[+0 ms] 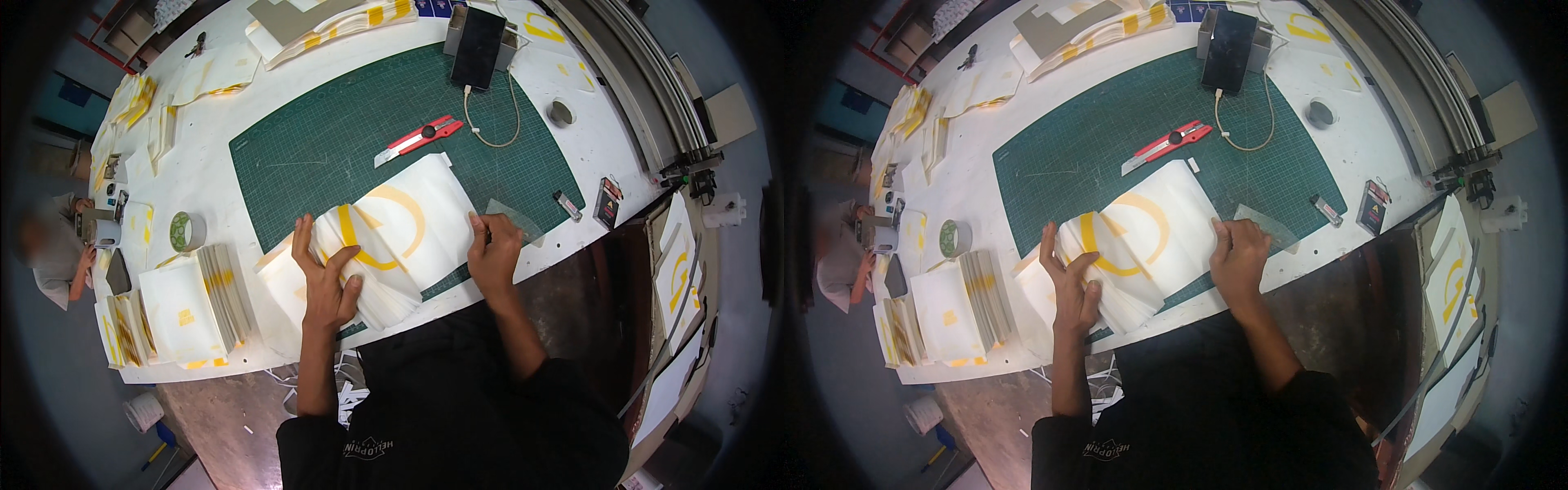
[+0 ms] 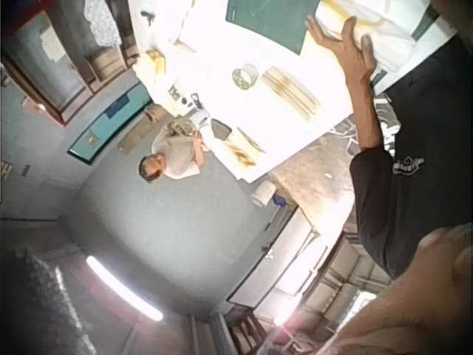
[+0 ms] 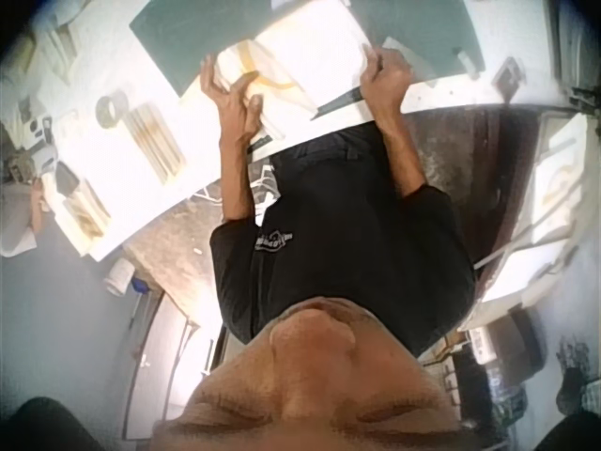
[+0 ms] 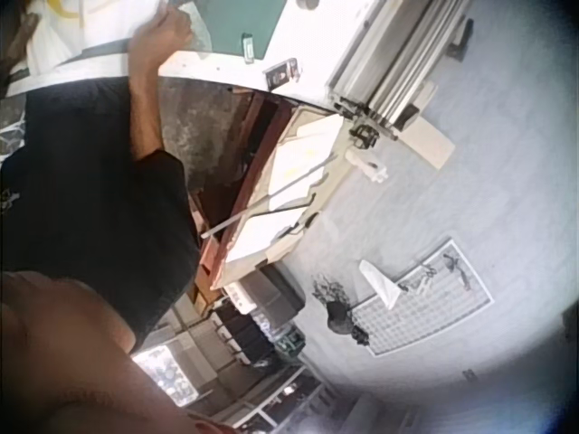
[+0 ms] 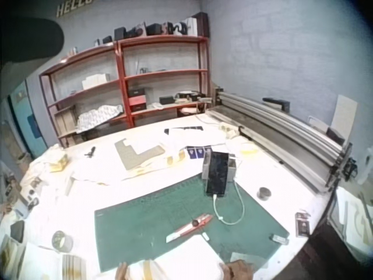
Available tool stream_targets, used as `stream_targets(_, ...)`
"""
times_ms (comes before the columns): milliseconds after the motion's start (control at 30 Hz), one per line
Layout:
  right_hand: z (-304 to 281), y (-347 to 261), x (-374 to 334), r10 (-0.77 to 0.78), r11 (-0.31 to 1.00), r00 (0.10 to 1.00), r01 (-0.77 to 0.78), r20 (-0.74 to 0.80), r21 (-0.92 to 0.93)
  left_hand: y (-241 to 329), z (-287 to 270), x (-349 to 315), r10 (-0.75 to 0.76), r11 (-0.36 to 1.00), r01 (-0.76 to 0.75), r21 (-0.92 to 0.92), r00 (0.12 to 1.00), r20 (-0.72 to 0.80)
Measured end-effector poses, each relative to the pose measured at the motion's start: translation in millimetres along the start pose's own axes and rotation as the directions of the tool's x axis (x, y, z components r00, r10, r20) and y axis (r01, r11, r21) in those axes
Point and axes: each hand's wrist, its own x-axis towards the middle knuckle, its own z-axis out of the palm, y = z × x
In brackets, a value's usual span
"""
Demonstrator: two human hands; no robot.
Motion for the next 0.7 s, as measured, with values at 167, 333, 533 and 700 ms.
stream_targets(167,-1.1,-9.5,-4.7,-0.253,0.958,0.959,0.23,-0.125,-0.173,0.3,-1.0,0.2,0.001,1.0,-0.001,0.012,1.0,0.006)
stream_targets(333,3.4,-20.1,-18.1,-0.364,0.926,0.926,0.349,-0.101,-0.145,-0.4,-1.3,0.6,0.006,1.0,-0.006,0.004,1.0,0.005)
stream_targets(533,9.2,-10.1,-15.0,-0.318,0.931,0.942,0.288,-0.111,-0.226,1.3,-1.9,0.7,-0.023,1.0,0.023,0.002,1.0,0.013)
stream_targets(700,13.0,-8.9,-18.8,-0.244,0.954,0.968,0.228,-0.064,-0.195,0.1,-0.8,1.2,-0.002,1.0,0.002,0.002,1.0,0.011)
